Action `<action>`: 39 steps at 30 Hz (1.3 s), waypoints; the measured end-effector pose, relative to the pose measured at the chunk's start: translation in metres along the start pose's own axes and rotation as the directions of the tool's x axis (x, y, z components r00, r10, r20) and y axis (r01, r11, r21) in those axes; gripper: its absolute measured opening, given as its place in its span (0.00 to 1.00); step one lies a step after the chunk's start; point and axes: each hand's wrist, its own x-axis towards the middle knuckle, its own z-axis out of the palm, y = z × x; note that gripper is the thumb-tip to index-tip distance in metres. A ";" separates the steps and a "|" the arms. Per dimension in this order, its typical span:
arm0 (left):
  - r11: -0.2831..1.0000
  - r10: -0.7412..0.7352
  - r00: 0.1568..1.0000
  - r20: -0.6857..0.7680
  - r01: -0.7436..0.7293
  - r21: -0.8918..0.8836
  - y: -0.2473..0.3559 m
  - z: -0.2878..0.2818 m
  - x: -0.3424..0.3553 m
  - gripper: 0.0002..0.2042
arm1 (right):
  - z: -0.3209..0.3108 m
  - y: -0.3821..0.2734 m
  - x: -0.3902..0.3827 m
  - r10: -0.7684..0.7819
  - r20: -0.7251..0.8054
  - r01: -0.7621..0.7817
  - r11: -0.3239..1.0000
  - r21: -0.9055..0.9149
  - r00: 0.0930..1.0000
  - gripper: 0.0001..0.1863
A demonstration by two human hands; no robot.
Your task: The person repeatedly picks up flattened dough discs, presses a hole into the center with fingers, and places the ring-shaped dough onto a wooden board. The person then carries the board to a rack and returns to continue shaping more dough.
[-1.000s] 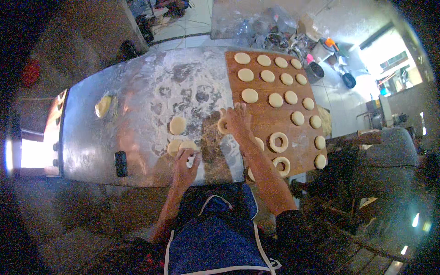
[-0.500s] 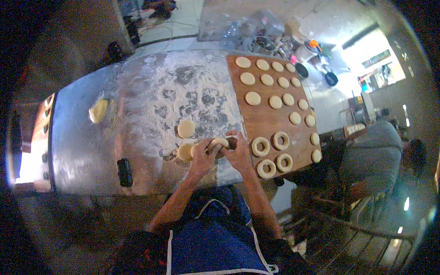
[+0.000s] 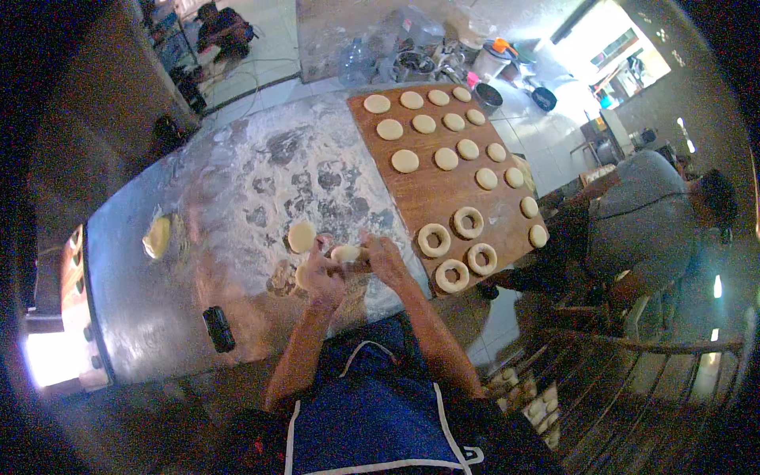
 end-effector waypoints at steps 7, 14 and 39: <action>0.674 -0.005 1.000 -0.004 0.007 0.739 -0.028 -0.017 0.009 0.24 | 0.024 0.018 0.025 -0.024 0.386 0.221 0.853 -0.473 0.922 0.14; 0.873 -0.395 0.918 -0.019 0.382 0.304 -0.037 0.058 0.025 0.21 | 0.059 0.041 0.060 -0.713 -0.256 0.693 0.698 -0.178 0.653 0.17; 0.769 -0.536 0.832 0.144 0.411 0.490 -0.087 0.191 0.038 0.14 | -0.066 0.055 0.029 -0.679 -0.072 0.683 0.726 0.081 0.731 0.23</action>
